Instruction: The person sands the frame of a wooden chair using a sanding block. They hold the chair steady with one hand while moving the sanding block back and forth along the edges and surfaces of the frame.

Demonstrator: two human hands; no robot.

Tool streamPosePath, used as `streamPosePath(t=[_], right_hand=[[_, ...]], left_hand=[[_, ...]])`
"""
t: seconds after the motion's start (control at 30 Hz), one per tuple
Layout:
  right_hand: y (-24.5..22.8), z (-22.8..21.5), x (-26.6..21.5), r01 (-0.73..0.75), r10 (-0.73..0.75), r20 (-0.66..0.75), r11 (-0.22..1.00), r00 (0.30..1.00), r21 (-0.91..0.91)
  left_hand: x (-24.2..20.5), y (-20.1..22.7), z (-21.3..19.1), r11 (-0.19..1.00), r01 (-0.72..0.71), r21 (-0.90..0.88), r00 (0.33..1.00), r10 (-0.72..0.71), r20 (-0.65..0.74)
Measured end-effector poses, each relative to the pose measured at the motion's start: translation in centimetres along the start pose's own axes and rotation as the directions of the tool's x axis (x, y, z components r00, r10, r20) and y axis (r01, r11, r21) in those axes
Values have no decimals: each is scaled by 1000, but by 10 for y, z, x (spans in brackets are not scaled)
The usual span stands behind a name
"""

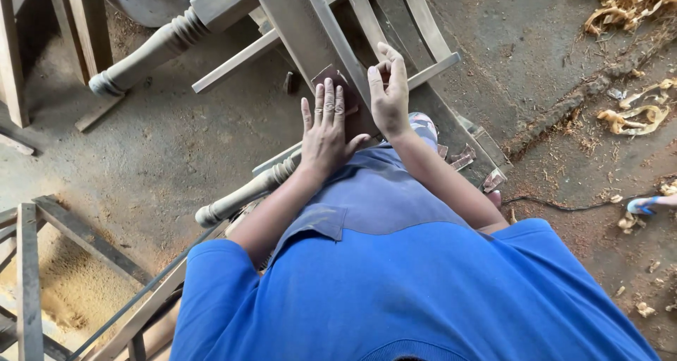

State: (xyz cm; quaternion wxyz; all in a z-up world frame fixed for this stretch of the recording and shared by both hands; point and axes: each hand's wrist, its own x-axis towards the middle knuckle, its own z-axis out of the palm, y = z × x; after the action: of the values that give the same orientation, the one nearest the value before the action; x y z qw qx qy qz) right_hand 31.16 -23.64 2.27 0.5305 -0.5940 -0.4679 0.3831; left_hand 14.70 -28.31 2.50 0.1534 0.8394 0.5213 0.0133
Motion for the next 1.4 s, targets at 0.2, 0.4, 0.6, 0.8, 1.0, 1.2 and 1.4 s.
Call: streamPosePath(t=[0.2, 0.4, 0.6, 0.8, 1.0, 1.2, 1.4], right_hand=[[0, 2, 2, -56, 56, 0, 998, 998, -33], [-4, 3, 5, 35, -34, 8, 980, 999, -196], [-3, 2, 3, 30, -32, -9, 985, 999, -169], [-3, 1, 0, 42, -43, -3, 981, 999, -190], [-8, 2, -2, -33, 32, -9, 987, 999, -157], [1, -2, -4, -29, 22, -52, 990, 998, -139], [-8, -4, -1, -5, 1, -31, 990, 1000, -138]], left_hand=[[65, -44, -24, 983, 5, 183, 996, 11, -86], [160, -114, -44, 993, 114, 21, 964, -106, -243], [57, -29, -19, 995, 48, 87, 964, -23, -265], [124, -62, -54, 940, 230, 251, 973, -226, -47], [133, -69, -60, 958, 282, 52, 958, -278, -74], [71, -27, -31, 977, 118, 178, 993, -117, -13], [184, -107, -61, 963, 266, -44, 946, -270, -180]])
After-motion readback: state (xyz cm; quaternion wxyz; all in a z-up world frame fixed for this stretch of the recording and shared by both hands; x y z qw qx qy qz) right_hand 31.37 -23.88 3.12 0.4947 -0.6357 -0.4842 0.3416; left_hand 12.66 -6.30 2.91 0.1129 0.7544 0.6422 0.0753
